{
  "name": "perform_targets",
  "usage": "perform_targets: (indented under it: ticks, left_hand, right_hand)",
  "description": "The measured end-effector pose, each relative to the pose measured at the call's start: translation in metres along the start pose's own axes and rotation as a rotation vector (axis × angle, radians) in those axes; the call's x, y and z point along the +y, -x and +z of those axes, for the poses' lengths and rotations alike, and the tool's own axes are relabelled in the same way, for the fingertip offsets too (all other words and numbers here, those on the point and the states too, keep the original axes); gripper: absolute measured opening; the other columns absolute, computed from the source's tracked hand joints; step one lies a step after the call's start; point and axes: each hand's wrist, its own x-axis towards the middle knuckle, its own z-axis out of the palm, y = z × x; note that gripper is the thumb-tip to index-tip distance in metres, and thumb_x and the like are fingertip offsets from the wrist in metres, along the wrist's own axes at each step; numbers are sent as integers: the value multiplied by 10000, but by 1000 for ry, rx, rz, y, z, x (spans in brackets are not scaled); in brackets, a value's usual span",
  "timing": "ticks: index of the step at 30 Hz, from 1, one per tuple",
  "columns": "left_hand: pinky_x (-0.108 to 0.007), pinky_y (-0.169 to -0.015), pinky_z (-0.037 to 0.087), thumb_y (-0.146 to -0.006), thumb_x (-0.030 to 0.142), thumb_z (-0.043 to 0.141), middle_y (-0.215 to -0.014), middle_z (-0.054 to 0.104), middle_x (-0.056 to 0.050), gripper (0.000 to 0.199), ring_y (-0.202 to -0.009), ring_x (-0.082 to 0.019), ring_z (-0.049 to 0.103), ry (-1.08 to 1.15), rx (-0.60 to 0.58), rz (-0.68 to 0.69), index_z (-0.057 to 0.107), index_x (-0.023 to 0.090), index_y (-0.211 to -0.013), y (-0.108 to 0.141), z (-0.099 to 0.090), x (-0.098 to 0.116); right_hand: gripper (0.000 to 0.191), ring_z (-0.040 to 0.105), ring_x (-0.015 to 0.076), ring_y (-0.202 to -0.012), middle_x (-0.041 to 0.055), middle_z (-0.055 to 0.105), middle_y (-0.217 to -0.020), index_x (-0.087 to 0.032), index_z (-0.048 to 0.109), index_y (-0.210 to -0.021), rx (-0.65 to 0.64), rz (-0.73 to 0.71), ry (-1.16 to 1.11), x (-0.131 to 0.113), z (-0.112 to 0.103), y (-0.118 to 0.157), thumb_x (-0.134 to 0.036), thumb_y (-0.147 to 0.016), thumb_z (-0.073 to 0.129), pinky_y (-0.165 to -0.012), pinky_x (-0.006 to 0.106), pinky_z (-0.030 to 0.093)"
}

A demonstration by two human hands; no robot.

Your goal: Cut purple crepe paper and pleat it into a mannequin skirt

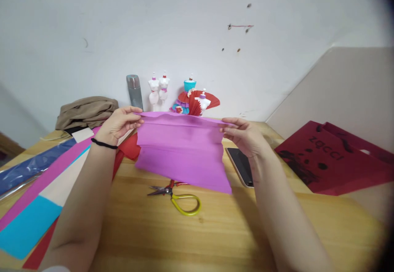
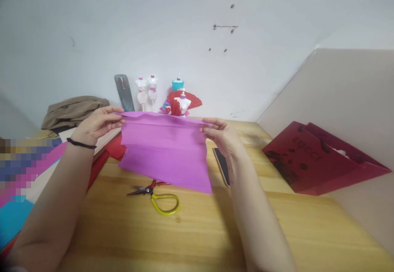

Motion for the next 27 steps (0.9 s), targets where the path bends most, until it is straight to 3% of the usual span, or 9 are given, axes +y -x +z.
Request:
perform_targets:
  ticks: [4,11,14,17,19,23,27]
  left_hand:
    - [-194,-586,595,-638,-91,628,-645,724,-89,330,-630,-174,733,-37,5,-17,661,83,-917,4,-5,-5]
    - [-177,-601,574,-652,40,754,-660,721,-54,218,-576,-116,690,35,-7,63,689,88,-855,5,-10,-9]
    - [-182,-584,556,-639,129,816,-638,707,-47,174,-558,-111,666,-33,-38,105,676,105,-740,6,-11,0]
    - [-217,-571,542,-630,195,845,-605,696,-36,202,-540,-129,648,-132,-122,164,664,140,-701,11,-20,9]
    - [-231,-547,518,-650,217,844,-609,697,-15,198,-517,-124,622,-149,-190,249,660,159,-699,15,-27,13]
    - [-240,-538,498,-620,300,896,-627,705,-4,262,-534,-129,620,-147,-293,341,685,170,-703,21,-38,16]
    - [-258,-535,498,-545,426,921,-585,693,-44,347,-532,-154,620,-191,-304,352,716,161,-634,26,-43,20]
  right_hand:
    - [401,665,166,-680,9,741,-771,-255,717,-810,18,-19,37,0,2,3,-315,-459,899,-641,304,526]
    - [301,648,210,-668,45,721,-778,-277,644,-696,5,-29,189,-9,6,8,-481,-581,833,-690,388,550]
    - [368,560,186,-557,36,646,-651,-275,611,-699,-6,-49,279,-14,1,10,-606,-630,758,-570,362,489]
    - [468,406,144,-470,14,474,-500,-262,520,-567,-23,-107,326,-16,-7,10,-686,-742,612,-486,323,377]
    - [470,350,133,-460,-6,395,-473,-259,504,-546,-17,-138,302,-14,-11,7,-661,-773,596,-484,316,349]
    - [305,348,117,-460,-42,401,-496,-251,640,-718,-54,-95,309,-8,-10,4,-551,-735,690,-497,306,367]
    - [253,509,136,-551,-7,601,-615,-244,703,-779,-174,-47,420,-10,0,9,-491,-723,707,-597,313,468]
